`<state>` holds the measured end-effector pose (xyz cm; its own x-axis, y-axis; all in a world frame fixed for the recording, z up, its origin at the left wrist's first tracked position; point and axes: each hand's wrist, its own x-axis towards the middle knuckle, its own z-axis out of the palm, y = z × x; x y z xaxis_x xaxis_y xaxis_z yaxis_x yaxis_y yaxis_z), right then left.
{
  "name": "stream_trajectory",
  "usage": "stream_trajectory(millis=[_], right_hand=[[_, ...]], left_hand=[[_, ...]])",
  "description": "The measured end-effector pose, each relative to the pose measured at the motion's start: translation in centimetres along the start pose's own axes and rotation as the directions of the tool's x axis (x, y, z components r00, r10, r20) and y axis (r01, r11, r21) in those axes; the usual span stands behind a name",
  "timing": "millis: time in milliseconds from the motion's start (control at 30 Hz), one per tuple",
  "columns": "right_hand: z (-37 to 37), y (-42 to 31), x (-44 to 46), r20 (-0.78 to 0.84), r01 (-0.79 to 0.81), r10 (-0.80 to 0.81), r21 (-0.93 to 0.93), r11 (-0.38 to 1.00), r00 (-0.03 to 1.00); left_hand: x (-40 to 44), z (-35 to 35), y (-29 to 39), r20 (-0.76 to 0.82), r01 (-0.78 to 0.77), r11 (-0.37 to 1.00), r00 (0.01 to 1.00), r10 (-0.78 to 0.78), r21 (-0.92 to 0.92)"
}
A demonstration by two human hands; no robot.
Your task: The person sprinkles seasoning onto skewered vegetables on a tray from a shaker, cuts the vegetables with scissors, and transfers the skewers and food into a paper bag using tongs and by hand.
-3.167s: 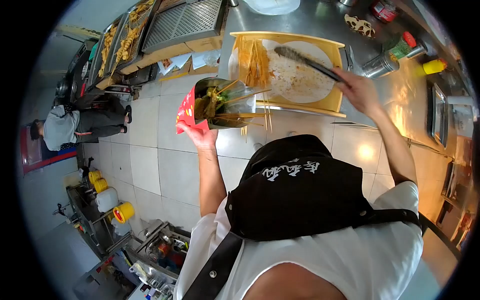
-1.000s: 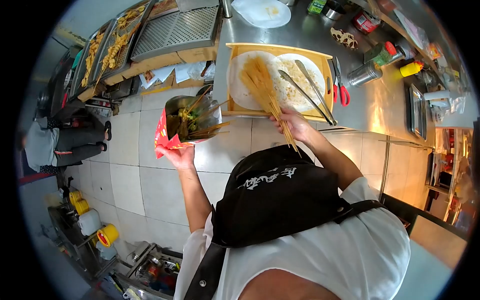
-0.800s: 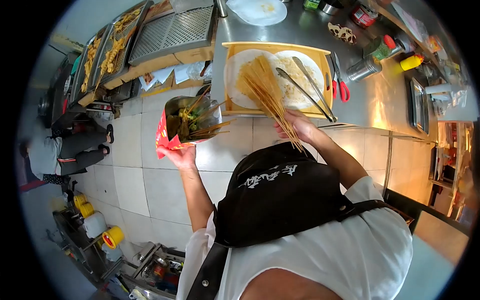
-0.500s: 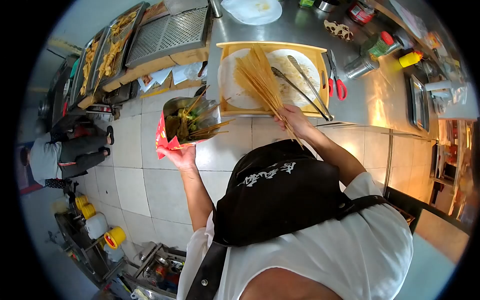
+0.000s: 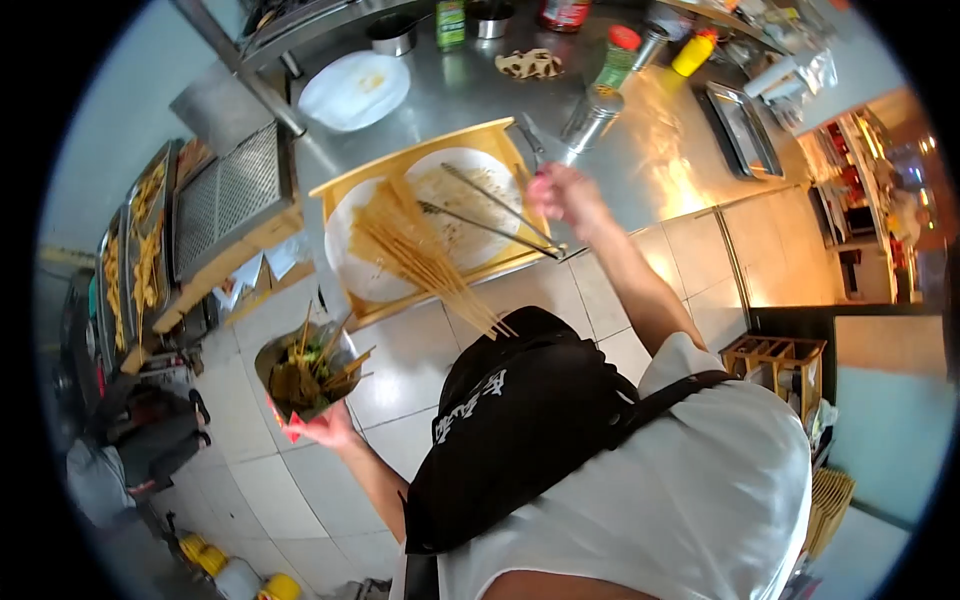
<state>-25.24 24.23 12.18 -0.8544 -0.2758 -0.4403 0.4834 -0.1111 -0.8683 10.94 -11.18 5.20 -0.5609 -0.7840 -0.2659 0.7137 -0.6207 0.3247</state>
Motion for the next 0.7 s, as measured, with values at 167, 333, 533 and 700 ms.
stream_trajectory(millis=[167,333,533,700], right_hand=[[-12.6,-2.6,13.4,-0.002,-0.117,0.228,0.853,0.509,0.974],[-10.8,-7.6,16.5,-0.047,-0.006,0.721,0.997,0.071,0.691],[-9.7,-8.2,17.8,0.049,-0.092,0.622,0.995,0.037,0.782],[-3.0,-7.9,14.3,-0.056,0.128,-0.116,0.545,0.828,0.992]], left_hand=[[0.8,-1.0,0.3,0.061,0.034,0.999,0.998,-0.033,-0.015],[-1.8,3.6,-1.0,0.112,0.063,0.992,0.991,-0.075,0.106],[-2.9,5.0,-2.8,0.066,0.015,0.994,0.998,-0.022,0.112],[-4.7,4.9,-3.3,-0.047,-0.053,0.991,0.997,0.059,0.124]])
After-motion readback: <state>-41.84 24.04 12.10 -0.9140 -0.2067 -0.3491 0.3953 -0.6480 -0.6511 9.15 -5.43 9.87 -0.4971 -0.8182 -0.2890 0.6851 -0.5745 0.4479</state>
